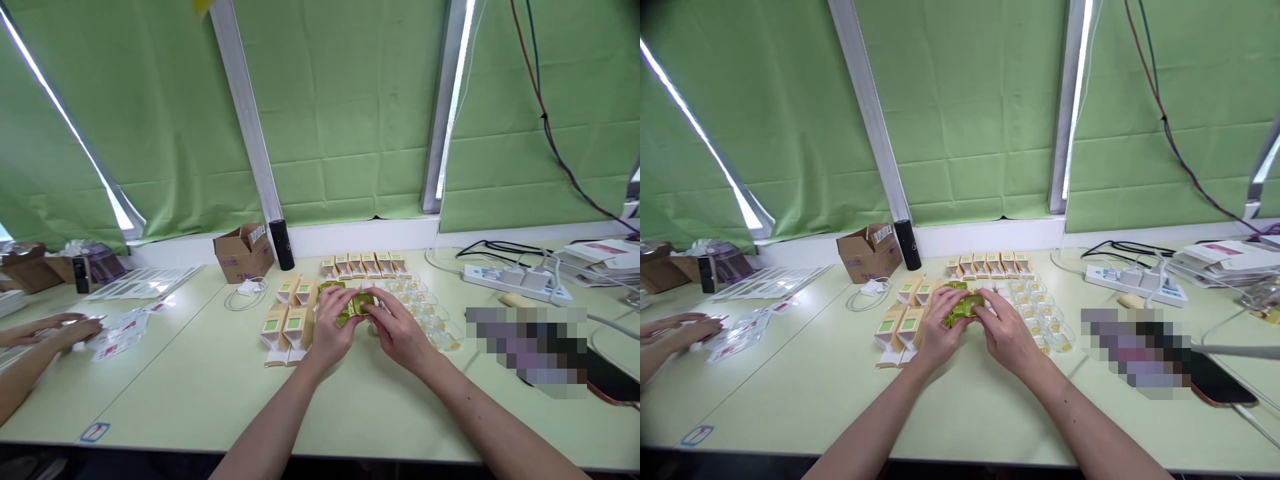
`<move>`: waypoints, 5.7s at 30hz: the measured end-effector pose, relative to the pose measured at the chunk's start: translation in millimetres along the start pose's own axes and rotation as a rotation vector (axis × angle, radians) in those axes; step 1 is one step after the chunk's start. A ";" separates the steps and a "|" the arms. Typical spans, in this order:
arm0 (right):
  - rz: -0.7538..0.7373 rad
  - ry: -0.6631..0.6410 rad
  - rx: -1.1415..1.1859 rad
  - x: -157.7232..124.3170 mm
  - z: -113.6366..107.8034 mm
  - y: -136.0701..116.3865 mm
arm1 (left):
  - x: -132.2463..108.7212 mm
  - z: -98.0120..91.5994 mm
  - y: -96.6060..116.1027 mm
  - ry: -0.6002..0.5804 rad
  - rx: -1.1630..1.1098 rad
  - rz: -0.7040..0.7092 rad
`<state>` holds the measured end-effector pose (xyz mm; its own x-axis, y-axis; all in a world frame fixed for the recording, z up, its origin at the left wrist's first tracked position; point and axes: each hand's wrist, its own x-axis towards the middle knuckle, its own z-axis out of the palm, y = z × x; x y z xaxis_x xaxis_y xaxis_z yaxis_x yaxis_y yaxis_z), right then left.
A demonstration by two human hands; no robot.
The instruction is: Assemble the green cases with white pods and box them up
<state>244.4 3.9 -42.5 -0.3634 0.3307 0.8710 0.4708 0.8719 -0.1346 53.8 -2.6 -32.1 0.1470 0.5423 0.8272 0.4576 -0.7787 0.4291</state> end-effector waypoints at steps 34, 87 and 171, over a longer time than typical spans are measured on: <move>0.256 0.001 0.279 3.0 2.0 -10.8 | 7.2 -0.3 -2.3 0.094 -0.257 -0.479; 0.701 0.190 0.334 17.3 -29.1 24.2 | 3.6 6.0 -21.5 0.033 -0.692 -0.557; 0.944 0.158 0.955 14.6 6.5 -4.1 | 7.8 3.4 -8.5 -0.038 -0.628 -0.691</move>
<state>232.0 7.4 -32.3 -0.0880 0.9497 0.3007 -0.2743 0.2671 -0.9238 54.0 9.3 -30.5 0.0526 0.9501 0.3075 -0.1020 -0.3012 0.9481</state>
